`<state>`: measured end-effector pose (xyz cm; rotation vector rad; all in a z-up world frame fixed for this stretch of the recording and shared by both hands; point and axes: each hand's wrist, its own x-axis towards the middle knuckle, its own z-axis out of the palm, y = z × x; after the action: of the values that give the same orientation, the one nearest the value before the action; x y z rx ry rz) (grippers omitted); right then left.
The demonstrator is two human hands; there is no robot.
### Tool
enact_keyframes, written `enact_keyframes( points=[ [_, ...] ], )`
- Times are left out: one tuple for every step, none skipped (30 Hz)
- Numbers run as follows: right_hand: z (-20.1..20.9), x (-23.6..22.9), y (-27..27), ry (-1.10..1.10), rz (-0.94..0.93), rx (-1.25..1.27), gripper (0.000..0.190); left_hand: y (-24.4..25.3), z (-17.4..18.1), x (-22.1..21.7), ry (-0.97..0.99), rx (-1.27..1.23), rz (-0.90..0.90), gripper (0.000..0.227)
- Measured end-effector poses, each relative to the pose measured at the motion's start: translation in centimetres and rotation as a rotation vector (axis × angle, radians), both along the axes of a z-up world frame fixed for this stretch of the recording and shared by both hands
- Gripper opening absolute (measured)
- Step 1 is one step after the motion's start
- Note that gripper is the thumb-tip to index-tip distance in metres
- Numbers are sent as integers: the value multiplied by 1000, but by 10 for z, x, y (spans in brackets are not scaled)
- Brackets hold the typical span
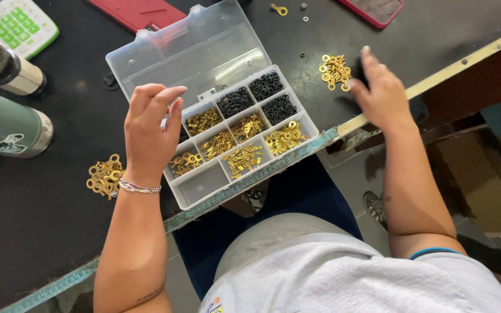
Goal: The person sorts small gold and black metal hardware pieces by hand, picking them from a table and placing them into compartments of a plastic organizer box. The person repeatedly handles the pieces, separating them into piles and transferring them into the box.
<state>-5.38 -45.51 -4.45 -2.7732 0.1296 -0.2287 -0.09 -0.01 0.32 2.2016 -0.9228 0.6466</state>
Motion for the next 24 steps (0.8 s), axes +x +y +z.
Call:
enact_keyframes(
  points=[
    [7,-3,10,114,26,-7,83,0,0,-1,16,0,6,20],
    [8,-2,14,115,21,-4,83,0,-1,-2,17,4,1,20],
    [10,1,16,192,42,-64,85,-1,-2,-2,21,11,3,20],
    [13,4,19,270,62,-124,87,-1,-3,-1,25,19,4,20],
    [12,5,19,267,61,-123,87,-2,-3,-1,22,20,3,20],
    [12,6,19,277,52,-116,87,-2,-3,-1,27,23,3,20],
    [12,7,20,287,47,-109,88,-1,-3,-1,33,28,6,20],
    [13,7,21,285,49,-107,88,0,-1,-1,31,30,8,20],
    [12,5,21,228,46,-91,87,0,0,-1,17,21,4,20],
    [12,3,22,170,42,-74,86,0,0,-1,4,13,-1,20],
    [9,2,20,174,41,-73,86,0,1,-2,8,14,-2,20],
    [6,1,18,137,28,-65,83,0,1,-2,5,-3,-9,19],
    [4,1,17,97,16,-59,79,1,2,-2,-2,-21,-15,19],
    [-1,1,13,97,17,-60,79,0,1,-2,-1,-22,-14,19],
    [-7,2,9,36,37,-67,74,1,1,-1,-1,-18,-12,18],
    [-12,2,6,-25,57,-73,68,2,1,-1,-2,-14,-11,17],
    [-13,2,6,-28,58,-72,68,2,1,-2,-5,-13,-9,17],
    [-14,2,6,-41,66,-74,66,2,1,-2,8,-15,-8,17],
    [-14,3,4,-55,71,-78,64,1,1,-2,20,-19,-9,17],
    [-13,3,6,-59,72,-79,64,2,2,-2,16,-20,-9,17],
    [-11,2,7,-53,70,-76,62,2,2,-2,12,-20,-14,18],
    [-9,2,8,-47,67,-73,61,2,2,-1,9,-21,-19,18],
    [-8,2,8,-50,65,-77,61,2,2,-1,5,-25,-21,18],
    [-8,2,8,-44,62,-84,60,2,3,-2,1,-7,-9,18]
  ],
)
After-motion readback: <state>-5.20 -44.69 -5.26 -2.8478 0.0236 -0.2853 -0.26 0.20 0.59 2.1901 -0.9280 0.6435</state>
